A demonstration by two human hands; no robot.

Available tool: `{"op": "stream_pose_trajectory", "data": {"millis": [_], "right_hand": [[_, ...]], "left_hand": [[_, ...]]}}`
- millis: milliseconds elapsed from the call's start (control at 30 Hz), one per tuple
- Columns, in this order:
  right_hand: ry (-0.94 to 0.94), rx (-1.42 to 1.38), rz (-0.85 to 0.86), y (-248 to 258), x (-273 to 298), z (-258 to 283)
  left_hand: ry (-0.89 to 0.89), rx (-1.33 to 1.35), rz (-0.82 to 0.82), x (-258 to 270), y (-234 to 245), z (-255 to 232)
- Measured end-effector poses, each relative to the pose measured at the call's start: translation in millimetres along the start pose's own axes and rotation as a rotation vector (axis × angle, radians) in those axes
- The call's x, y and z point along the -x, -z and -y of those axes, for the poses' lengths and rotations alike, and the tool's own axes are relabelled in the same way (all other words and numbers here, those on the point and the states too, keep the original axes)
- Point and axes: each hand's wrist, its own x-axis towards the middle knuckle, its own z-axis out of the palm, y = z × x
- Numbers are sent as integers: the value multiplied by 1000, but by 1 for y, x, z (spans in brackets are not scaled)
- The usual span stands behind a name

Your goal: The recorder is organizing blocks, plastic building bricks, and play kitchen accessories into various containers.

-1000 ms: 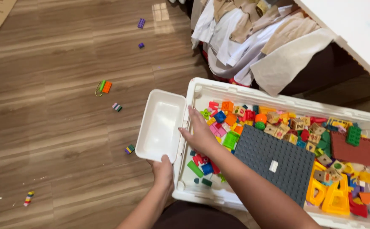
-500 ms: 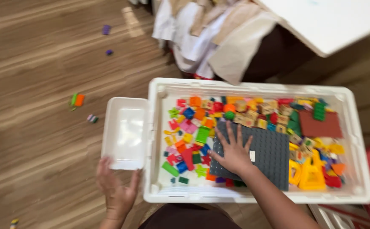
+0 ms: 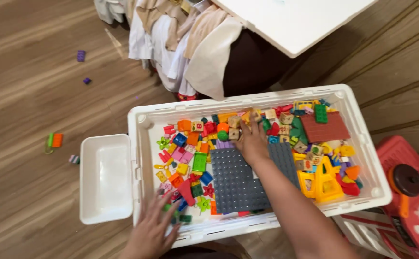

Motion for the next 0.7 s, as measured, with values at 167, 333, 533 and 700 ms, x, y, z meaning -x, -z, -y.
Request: {"op": "stream_pose_trajectory", "data": {"millis": [167, 333, 533, 700], "right_hand": [[24, -64, -142, -52, 10, -39], [-37, -163, -96, 6, 29, -13], [-68, -12, -66, -30, -14, -20], [-37, -207, -282, 3, 4, 30]], "left_hand": [[-103, -6, 116, -118, -18, -1], [-36, -14, 123, -226, -101, 22], [50, -175, 257, -202, -124, 39], [18, 126, -166, -157, -28, 40]]}}
